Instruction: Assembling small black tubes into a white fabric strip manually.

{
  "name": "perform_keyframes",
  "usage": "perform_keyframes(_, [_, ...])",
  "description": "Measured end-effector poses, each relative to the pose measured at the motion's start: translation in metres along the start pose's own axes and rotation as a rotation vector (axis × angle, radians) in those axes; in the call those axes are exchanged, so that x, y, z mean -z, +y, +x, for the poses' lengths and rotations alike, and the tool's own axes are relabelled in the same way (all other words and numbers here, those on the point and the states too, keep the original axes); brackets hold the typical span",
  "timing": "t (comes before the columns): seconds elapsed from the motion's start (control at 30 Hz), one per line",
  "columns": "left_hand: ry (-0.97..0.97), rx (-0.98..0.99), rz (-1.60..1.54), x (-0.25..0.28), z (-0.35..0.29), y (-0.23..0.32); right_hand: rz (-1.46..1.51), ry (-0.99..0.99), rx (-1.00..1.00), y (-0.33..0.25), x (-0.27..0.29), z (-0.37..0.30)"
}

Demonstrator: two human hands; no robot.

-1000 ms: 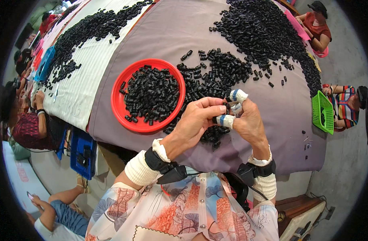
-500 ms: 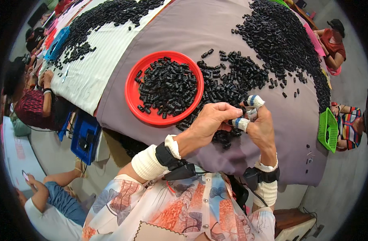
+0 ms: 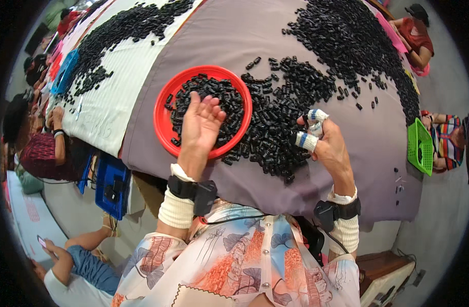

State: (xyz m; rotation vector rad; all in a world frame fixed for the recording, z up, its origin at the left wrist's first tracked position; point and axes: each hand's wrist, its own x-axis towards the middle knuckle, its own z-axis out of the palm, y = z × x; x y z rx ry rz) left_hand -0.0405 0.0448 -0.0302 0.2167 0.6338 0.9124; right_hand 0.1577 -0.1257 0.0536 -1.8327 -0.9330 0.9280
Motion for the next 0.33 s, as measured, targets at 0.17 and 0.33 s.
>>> perform_keyframes(0.17, [-0.151,0.269,0.152,0.009,0.005,-0.02,0.084,0.031,-0.019,0.012,0.007,0.001])
perform_keyframes(0.33, [-0.091,0.136,0.149,0.02,0.031,-0.011,0.104,0.001,-0.027,0.02,0.011,-0.003])
